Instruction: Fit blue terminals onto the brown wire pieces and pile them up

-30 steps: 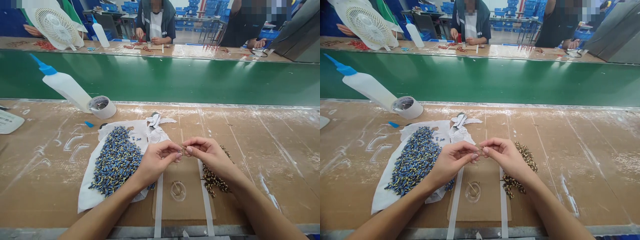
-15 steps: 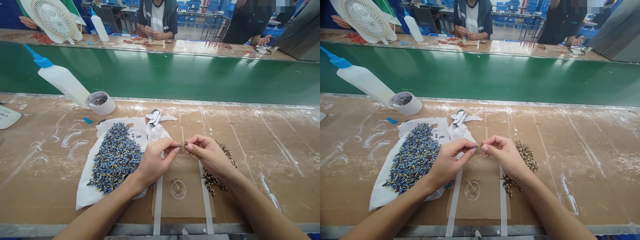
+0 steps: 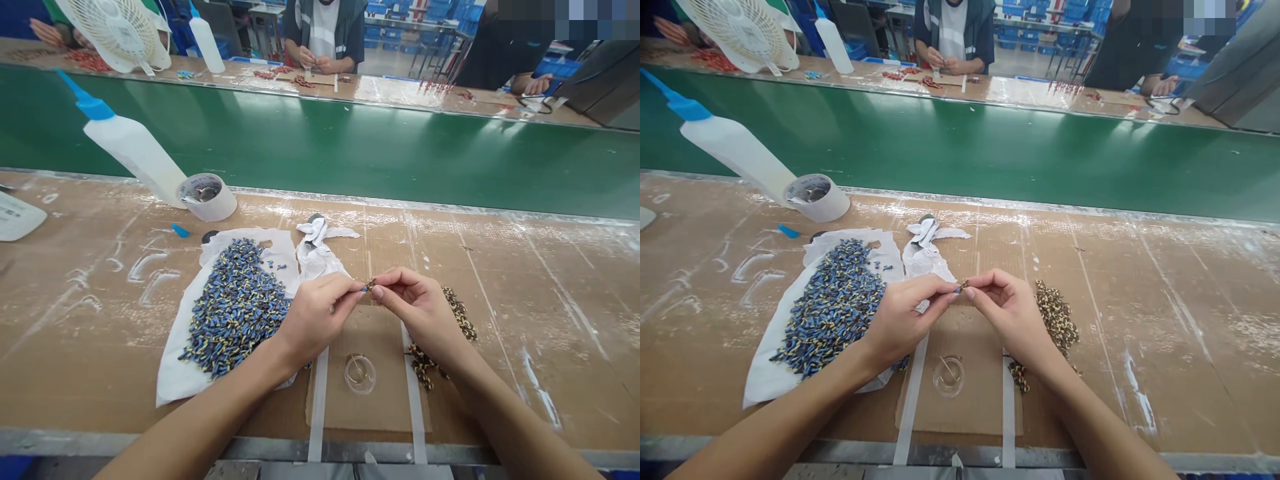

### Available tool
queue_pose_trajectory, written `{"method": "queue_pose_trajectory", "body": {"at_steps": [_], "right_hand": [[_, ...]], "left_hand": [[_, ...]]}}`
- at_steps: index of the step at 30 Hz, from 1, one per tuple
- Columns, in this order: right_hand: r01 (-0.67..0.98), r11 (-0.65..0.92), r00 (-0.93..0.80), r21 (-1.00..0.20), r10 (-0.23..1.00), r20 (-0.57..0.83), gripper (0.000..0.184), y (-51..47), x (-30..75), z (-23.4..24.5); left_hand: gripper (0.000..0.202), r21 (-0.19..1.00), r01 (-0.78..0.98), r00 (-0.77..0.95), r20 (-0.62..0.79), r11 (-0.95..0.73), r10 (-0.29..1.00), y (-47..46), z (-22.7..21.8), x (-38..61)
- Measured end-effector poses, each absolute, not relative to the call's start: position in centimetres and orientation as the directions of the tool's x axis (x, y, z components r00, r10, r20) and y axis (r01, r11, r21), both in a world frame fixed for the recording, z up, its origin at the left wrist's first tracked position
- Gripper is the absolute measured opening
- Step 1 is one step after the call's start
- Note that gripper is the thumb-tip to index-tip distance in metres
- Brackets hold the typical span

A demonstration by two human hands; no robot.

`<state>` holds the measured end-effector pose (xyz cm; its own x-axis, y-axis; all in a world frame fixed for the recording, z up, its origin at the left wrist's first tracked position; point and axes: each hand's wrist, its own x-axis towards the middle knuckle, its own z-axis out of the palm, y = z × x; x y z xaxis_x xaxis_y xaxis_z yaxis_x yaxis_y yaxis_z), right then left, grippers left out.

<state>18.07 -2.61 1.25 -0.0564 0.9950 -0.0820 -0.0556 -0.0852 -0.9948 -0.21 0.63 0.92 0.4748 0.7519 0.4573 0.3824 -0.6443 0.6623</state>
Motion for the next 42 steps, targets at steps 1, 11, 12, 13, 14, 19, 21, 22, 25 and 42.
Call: {"method": "queue_pose_trajectory", "body": {"at_steps": [1, 11, 12, 13, 14, 19, 21, 22, 25, 42], "right_hand": [[-0.05, -0.077, -0.06, -0.996, 0.995, -0.074, 0.007, -2.6, 18.0, 1.3], [0.086, -0.028, -0.067, -0.996, 0.997, -0.034, 0.008, -2.9, 17.8, 0.9], [0.1, -0.026, -0.071, -0.995, 0.997, -0.033, 0.009, -2.9, 17.8, 0.9], [0.108, -0.025, -0.073, -0.994, 0.997, -0.033, 0.009, -2.9, 17.8, 1.0], [0.112, -0.027, -0.072, -0.993, 0.997, -0.035, 0.01, -3.0, 17.7, 1.0], [0.082, -0.083, -0.076, -0.993, 0.993, -0.089, 0.012, -3.2, 17.6, 1.2], [0.076, -0.089, -0.091, -0.993, 0.991, -0.096, 0.013, -3.3, 17.6, 1.2], [0.077, -0.09, -0.098, -0.993, 0.99, -0.097, 0.012, -3.3, 17.6, 1.1], [0.076, -0.096, -0.112, -0.993, 0.988, -0.104, 0.012, -3.4, 17.6, 0.9], [0.137, -0.124, -0.237, -0.983, 0.959, -0.154, 0.011, -3.2, 17.7, 0.6]], "left_hand": [[0.007, 0.662, 0.377, 0.48, 0.458, -0.648, 0.748, 0.6, 0.9, -0.2], [0.01, 0.624, 0.423, 0.515, 0.431, -0.657, 0.741, 0.8, -0.1, -0.6], [0.01, 0.615, 0.429, 0.516, 0.434, -0.662, 0.738, 0.8, -0.2, -0.6], [0.009, 0.604, 0.436, 0.517, 0.439, -0.667, 0.735, 0.8, -0.2, -0.6], [0.009, 0.591, 0.446, 0.513, 0.447, -0.672, 0.733, 0.7, -0.3, -0.6], [0.013, 0.52, 0.489, 0.509, 0.481, -0.7, 0.714, 0.5, -0.3, -0.7], [0.013, 0.514, 0.485, 0.521, 0.48, -0.707, 0.706, 0.4, -0.2, -0.7], [0.012, 0.514, 0.482, 0.525, 0.478, -0.709, 0.704, 0.4, -0.2, -0.7], [0.012, 0.521, 0.482, 0.532, 0.465, -0.705, 0.707, 0.3, -0.1, -0.6], [0.016, 0.706, 0.518, 0.593, 0.11, -0.483, 0.797, 0.7, 1.1, -0.6]]}}
